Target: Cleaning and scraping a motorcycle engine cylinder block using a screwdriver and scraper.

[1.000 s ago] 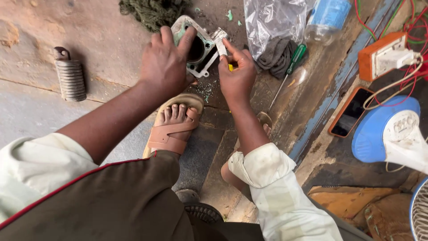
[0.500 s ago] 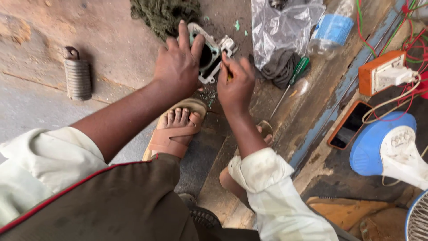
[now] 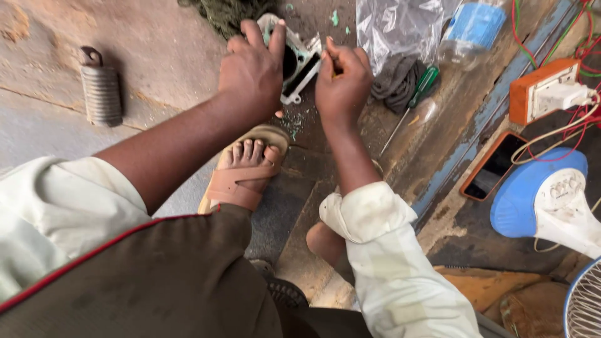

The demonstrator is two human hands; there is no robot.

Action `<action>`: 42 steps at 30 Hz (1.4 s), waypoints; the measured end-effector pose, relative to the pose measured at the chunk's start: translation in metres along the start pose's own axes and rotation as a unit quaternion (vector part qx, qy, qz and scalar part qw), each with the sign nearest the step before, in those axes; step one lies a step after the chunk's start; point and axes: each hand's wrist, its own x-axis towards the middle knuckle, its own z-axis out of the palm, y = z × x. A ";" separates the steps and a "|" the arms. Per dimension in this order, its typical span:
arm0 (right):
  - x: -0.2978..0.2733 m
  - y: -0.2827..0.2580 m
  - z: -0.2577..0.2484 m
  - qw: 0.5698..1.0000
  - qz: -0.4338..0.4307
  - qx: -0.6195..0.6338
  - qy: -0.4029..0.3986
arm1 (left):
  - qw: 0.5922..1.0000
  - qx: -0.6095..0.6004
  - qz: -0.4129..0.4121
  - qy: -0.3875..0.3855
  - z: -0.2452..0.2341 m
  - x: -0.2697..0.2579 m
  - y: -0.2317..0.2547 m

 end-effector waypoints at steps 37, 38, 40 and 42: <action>-0.003 0.013 -0.003 0.991 -0.033 -0.089 -0.095 | 1.000 0.012 0.022 -0.007 -0.006 0.008 -0.011; 0.001 0.016 -0.003 0.994 -0.013 -0.067 -0.083 | 1.000 0.006 0.024 -0.008 -0.005 0.007 -0.012; -0.003 0.016 -0.004 0.996 0.010 -0.047 -0.075 | 1.000 -0.002 0.028 -0.014 -0.001 0.001 -0.012; -0.011 0.010 -0.001 0.994 -0.023 -0.050 -0.097 | 0.999 0.001 0.041 0.008 -0.003 0.001 -0.012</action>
